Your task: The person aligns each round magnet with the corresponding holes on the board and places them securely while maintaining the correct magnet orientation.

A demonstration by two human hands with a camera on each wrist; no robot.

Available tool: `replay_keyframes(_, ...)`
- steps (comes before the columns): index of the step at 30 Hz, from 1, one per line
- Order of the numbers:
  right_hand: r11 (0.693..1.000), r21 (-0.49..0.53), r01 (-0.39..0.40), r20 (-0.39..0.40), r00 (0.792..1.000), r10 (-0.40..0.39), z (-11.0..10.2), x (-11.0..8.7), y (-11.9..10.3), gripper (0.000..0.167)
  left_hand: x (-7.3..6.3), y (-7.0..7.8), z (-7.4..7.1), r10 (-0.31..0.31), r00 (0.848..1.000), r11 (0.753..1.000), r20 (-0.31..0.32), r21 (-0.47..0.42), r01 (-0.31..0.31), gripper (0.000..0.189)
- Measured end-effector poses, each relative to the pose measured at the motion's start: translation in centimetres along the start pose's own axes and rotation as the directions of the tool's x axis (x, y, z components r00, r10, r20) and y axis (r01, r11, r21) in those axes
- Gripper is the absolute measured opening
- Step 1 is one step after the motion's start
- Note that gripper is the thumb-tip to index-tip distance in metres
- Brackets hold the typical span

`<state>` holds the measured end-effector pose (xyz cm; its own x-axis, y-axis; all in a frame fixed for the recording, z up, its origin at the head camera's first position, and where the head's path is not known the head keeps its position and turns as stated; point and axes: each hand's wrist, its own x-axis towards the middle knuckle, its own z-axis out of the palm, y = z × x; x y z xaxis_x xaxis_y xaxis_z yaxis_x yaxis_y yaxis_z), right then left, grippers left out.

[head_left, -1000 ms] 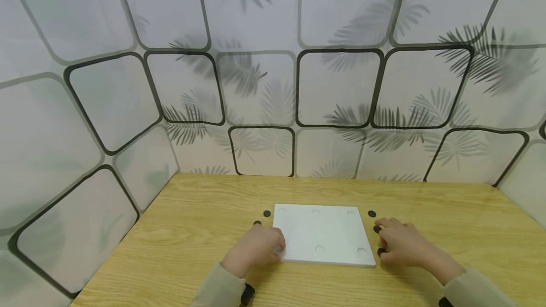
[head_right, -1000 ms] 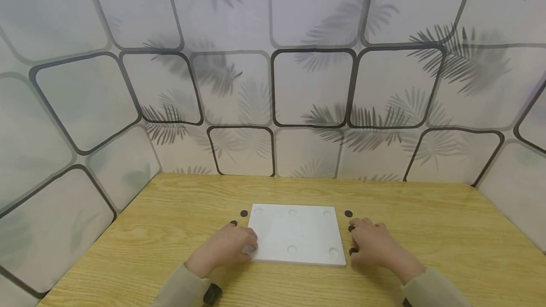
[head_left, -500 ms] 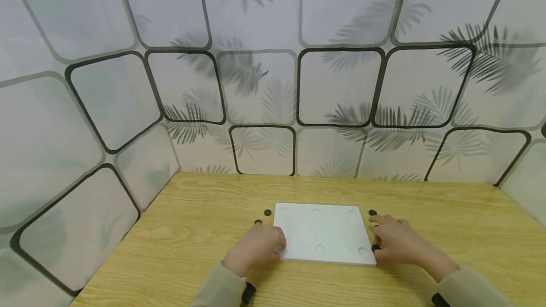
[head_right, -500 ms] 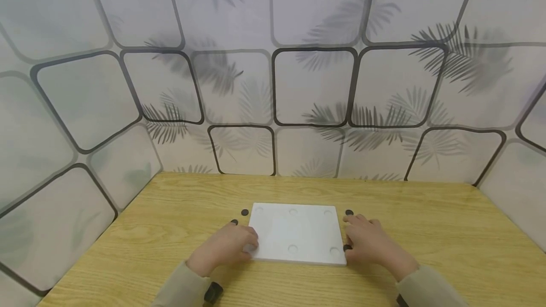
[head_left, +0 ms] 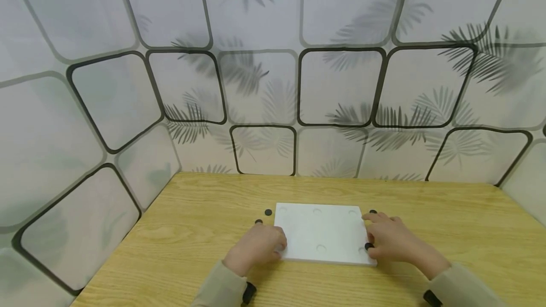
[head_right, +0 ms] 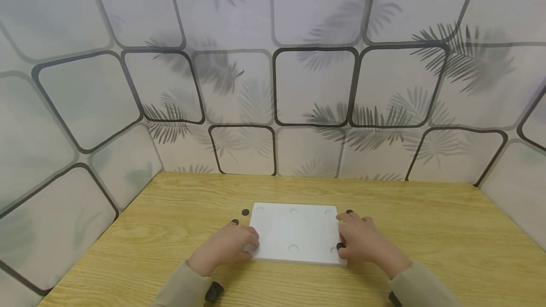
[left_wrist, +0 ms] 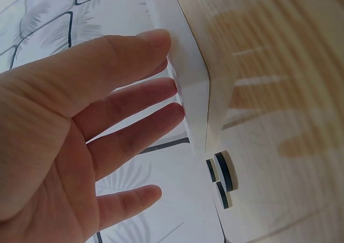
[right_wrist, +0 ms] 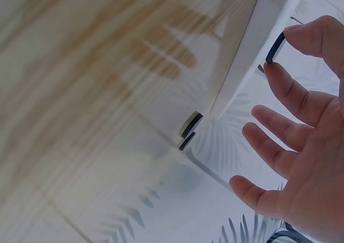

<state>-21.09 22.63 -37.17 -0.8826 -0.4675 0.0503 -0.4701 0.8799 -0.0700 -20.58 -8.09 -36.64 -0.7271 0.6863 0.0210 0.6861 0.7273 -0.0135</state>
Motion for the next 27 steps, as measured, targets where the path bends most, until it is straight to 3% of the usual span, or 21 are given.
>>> replay_keyframes(9, 1.0, -0.003, 0.029, -0.012, 1.0, -0.029, 0.1, 0.2, -0.2, 0.023, 0.0, 0.1, 0.0, -0.013, 1.0, 1.0, 0.005, -0.007, 0.013, 0.013)
replay_keyframes(27, 1.0, 0.017, -0.002, 0.064, 0.998, 0.0, 0.1, 0.7, -1.2, 0.025, 0.0, 0.1, 0.0, -0.024, 1.0, 1.0, 0.017, -0.02, 0.024, 0.013)
